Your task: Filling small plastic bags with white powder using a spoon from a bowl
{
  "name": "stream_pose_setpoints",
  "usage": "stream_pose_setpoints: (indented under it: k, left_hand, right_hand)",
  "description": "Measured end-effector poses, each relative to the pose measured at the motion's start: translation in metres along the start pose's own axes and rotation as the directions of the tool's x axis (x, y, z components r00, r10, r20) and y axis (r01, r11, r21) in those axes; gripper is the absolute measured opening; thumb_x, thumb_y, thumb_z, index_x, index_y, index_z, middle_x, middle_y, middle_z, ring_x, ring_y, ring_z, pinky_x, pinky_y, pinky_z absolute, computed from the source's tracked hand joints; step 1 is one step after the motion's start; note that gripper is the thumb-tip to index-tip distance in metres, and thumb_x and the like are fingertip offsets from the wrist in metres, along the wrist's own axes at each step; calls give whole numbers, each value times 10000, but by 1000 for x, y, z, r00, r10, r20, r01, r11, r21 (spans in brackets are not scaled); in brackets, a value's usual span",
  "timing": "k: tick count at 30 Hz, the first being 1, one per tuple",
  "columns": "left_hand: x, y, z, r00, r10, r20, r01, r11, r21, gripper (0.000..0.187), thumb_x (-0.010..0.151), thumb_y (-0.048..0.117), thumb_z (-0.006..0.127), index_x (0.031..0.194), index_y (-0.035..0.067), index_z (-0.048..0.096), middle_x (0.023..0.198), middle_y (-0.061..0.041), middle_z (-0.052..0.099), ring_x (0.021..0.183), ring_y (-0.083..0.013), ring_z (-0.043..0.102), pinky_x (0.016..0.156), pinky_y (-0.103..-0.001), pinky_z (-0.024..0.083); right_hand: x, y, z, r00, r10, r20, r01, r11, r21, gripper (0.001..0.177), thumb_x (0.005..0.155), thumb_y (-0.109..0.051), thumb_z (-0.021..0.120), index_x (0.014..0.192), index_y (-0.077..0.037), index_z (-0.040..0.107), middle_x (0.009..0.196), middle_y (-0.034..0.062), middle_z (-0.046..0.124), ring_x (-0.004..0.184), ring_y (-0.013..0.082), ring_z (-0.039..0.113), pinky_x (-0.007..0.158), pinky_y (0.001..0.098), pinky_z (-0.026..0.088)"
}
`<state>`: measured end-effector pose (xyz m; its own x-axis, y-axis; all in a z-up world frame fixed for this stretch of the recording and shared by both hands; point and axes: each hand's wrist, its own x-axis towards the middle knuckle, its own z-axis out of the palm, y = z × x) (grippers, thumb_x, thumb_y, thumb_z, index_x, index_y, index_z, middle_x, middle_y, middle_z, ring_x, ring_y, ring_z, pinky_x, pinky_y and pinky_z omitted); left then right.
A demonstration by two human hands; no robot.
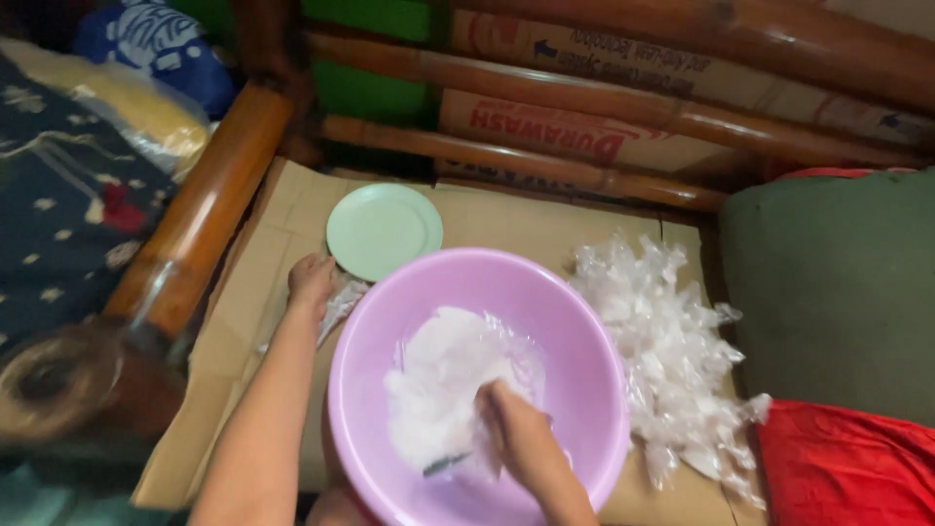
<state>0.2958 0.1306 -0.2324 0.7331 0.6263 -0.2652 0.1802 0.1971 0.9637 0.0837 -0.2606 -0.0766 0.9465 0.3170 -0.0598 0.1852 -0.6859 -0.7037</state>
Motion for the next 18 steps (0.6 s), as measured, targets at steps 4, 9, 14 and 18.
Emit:
stream_pose_setpoints:
  k: [4, 9, 14, 18]
  left_hand:
    - [13, -4, 28, 995, -100, -29, 101, 993, 55, 179, 878, 211, 730, 957, 117, 600, 811, -30, 572, 642, -136, 538, 504, -320, 502]
    - [27, 0, 27, 999, 32, 44, -52, 820, 570, 442, 760, 294, 690, 1141, 77, 737, 991, -169, 770, 837, -336, 757, 694, -480, 584]
    - [30, 10, 9, 931, 360, 58, -332, 771, 544, 382, 1017, 253, 515, 1290, 7, 413, 1265, -358, 617, 1112, -591, 578, 949, -625, 428]
    - [-77, 96, -37, 871, 481, 98, -462, 736, 496, 258, 1089, 143, 430, 1337, 83, 393, 1211, -341, 656, 1011, -565, 635, 828, -622, 486]
  right_hand:
    - [-8, -34, -11, 976, -7, 220, -8, 998, 68, 136, 1033, -253, 471, 959, -171, 550, 863, 16, 688, 789, 155, 616, 734, 304, 472]
    - [-5, -25, -6, 967, -180, 179, 167, 982, 87, 182, 1068, -236, 482, 947, -121, 555, 837, 52, 673, 736, 224, 643, 680, 340, 481]
    - [-8, -32, -8, 974, -41, 221, 34, 999, 34, 158, 1067, -269, 478, 999, -137, 534, 830, 53, 669, 711, 236, 619, 652, 356, 447]
    - [-16, -39, -10, 948, -116, 295, 115, 993, 19, 167, 1071, -258, 426, 1032, -120, 512, 868, 119, 691, 739, 317, 649, 652, 422, 455]
